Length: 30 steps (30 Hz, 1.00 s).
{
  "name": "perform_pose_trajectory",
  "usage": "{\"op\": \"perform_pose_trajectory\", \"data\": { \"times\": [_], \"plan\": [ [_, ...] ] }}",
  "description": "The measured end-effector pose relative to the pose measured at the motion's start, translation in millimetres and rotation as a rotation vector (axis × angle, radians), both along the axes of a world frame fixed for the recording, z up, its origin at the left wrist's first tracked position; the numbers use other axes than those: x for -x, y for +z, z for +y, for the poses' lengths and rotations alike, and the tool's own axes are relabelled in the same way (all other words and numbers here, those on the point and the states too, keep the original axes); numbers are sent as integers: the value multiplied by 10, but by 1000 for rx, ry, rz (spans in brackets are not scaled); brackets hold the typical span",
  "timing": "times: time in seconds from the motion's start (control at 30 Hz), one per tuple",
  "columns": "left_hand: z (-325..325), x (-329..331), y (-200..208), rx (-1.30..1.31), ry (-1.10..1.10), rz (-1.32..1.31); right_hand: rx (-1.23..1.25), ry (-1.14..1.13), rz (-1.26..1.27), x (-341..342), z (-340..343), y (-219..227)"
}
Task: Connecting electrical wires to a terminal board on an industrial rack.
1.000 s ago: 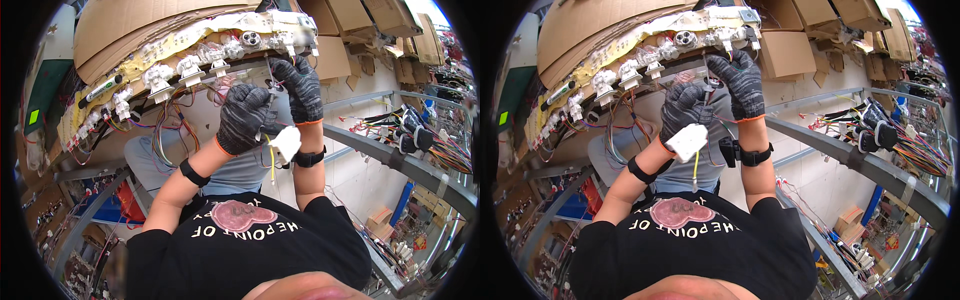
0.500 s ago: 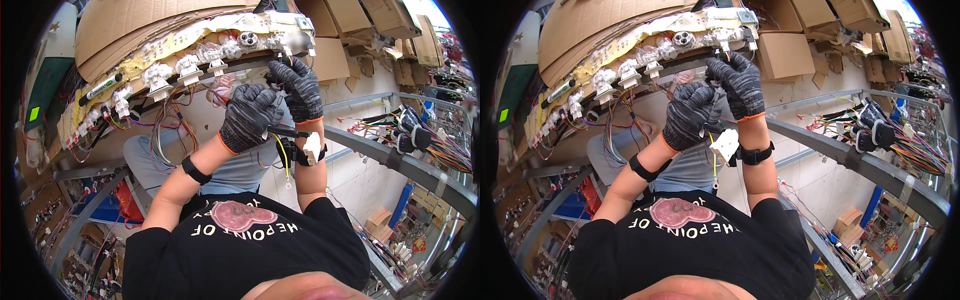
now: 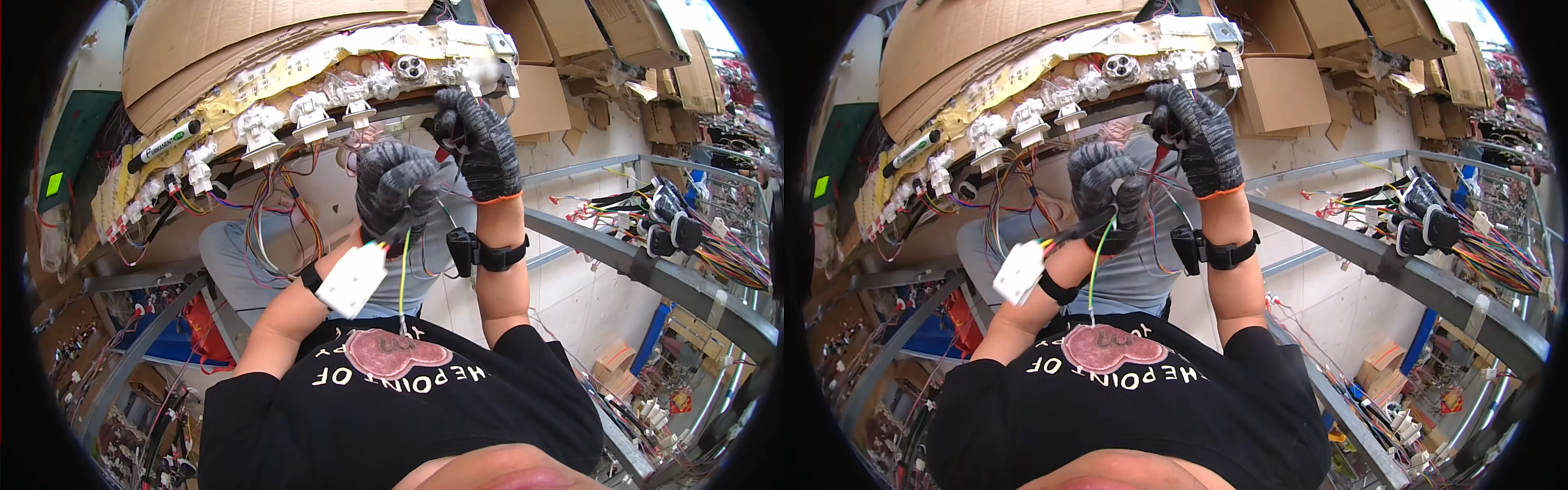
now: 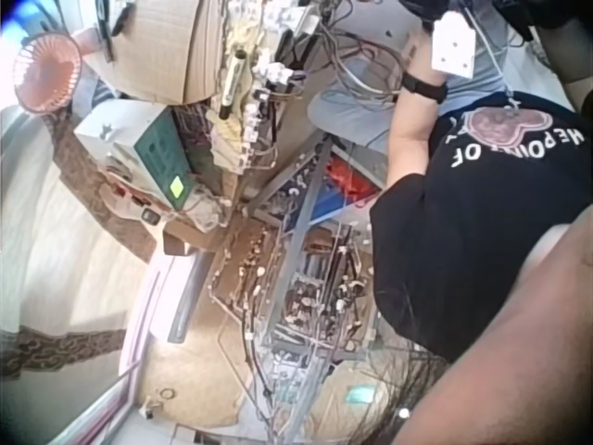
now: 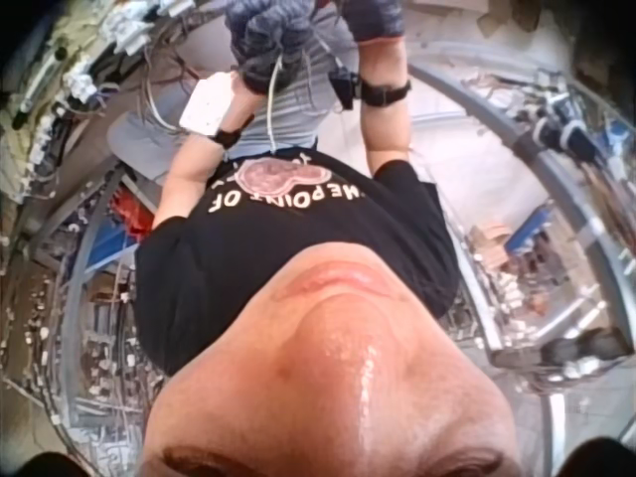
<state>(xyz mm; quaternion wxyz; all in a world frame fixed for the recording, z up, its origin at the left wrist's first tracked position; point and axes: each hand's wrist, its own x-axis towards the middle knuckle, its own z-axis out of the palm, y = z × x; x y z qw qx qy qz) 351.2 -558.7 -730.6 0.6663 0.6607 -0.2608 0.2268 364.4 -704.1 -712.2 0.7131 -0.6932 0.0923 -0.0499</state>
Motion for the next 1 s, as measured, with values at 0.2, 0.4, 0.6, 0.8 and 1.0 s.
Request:
{"op": "perform_pose_trajectory", "data": {
  "times": [0.2,0.4,0.6,0.8,1.0],
  "plan": [
    [125,178,-147,285,-519,312,183,75,25,-58,-33,-58],
    [117,155,-9,264,-571,688,-44,-64,93,-90,80,27],
    [174,305,-322,88,-319,705,-283,-252,251,-133,179,89],
    [253,423,-258,623,-483,854,-274,-407,217,-199,310,37],
    [164,357,10,348,-168,791,-222,-251,-93,28,-160,-576]
  ]
}}
